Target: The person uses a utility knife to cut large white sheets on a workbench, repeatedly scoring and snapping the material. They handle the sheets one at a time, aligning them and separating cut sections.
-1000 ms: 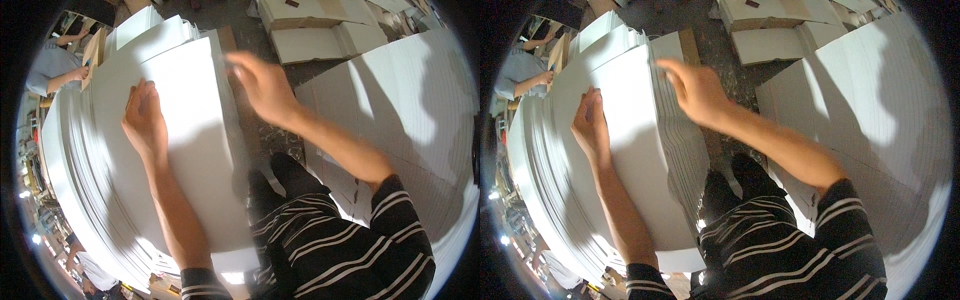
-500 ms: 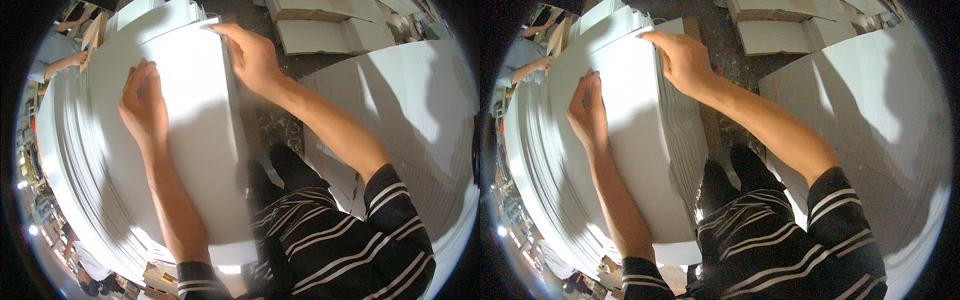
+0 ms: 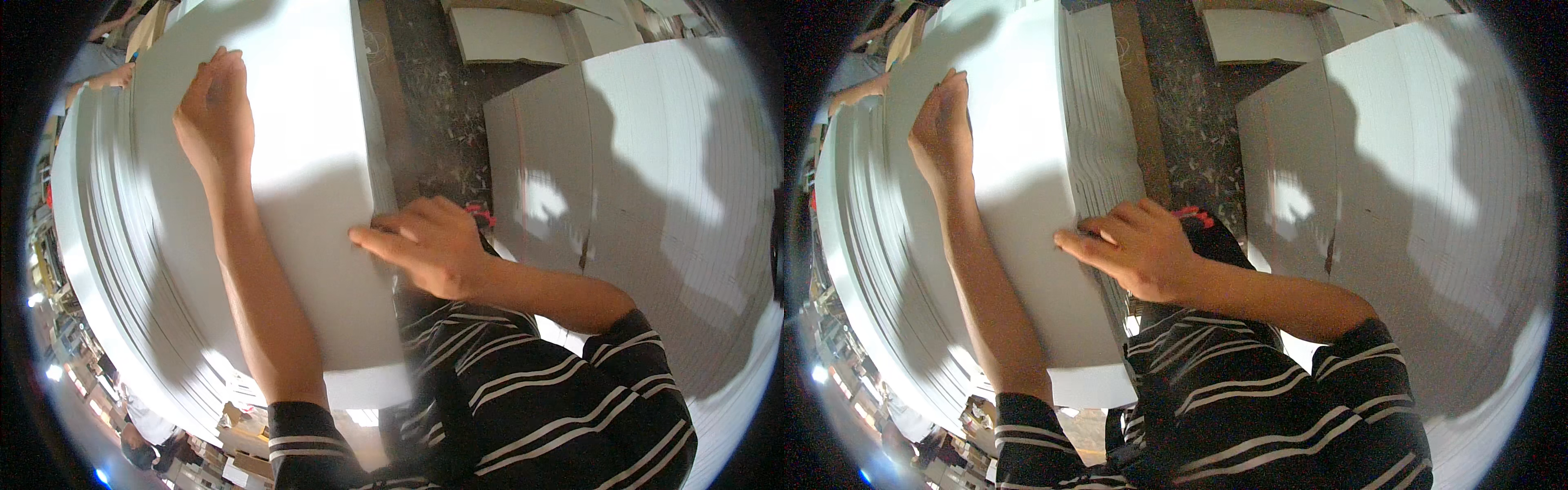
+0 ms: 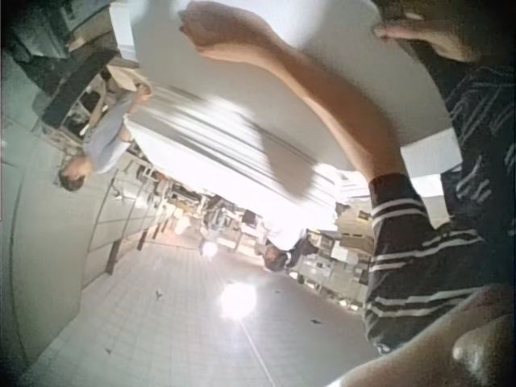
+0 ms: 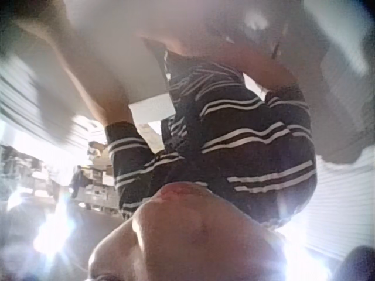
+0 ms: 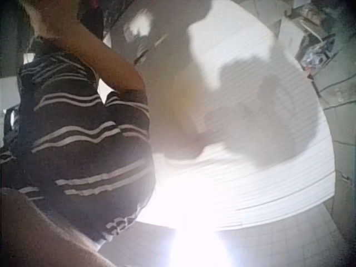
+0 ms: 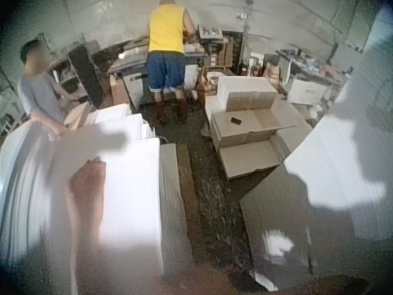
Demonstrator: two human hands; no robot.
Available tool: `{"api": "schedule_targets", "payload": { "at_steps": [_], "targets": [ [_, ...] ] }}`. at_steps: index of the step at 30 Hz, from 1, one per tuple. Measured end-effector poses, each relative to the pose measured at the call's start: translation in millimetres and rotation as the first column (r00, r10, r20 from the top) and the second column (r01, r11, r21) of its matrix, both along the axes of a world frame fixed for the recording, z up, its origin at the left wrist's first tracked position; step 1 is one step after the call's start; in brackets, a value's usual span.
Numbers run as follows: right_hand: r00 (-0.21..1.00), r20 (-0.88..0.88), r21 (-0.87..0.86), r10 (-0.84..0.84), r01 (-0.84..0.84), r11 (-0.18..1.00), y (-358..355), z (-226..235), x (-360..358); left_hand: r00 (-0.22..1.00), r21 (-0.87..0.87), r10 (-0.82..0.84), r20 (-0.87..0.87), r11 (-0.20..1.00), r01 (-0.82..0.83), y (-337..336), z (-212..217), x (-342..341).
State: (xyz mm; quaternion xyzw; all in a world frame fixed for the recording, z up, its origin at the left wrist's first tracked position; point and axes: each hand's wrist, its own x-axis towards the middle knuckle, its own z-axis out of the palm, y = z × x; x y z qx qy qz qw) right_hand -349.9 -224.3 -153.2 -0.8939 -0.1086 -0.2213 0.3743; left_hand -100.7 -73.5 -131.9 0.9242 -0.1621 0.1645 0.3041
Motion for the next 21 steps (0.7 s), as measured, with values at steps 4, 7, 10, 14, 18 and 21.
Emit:
{"api": "schedule_targets", "payload": {
  "at_steps": [4, 7, 10, 14, 18, 21],
  "targets": [
    [0.993, -0.062, -0.012, -0.100, 0.099, 0.995, 2, 3, 9, 0.998, -0.008, -0.026, 0.052, 1.000, 0.027, 4, -6, 11],
    [0.984, 0.001, -0.075, -0.176, 0.175, 0.982, 11, 7, 14, 0.999, 0.047, 0.030, 0.039, 0.998, -0.032, 7, -9, 19],
    [0.984, 0.017, -0.140, -0.177, 0.177, 0.974, 22, 13, 6, 0.998, 0.156, 0.054, 0.011, 0.986, -0.056, 12, -13, 31],
    [0.999, -0.049, -0.200, -0.015, 0.005, 0.980, 23, 17, -18, 0.992, 0.174, 0.012, 0.127, 0.984, -0.034, 11, -17, 41],
    [0.970, -0.017, -0.138, 0.242, -0.242, 0.960, -1, 13, -34, 0.993, 0.098, 0.027, -0.113, 0.995, -0.015, 3, -8, 31],
    [0.969, 0.081, -0.018, 0.234, -0.233, 0.972, -10, 1, -16, 0.997, 0.060, 0.020, 0.079, 0.998, -0.025, -9, 0, 17]
  ]
}}
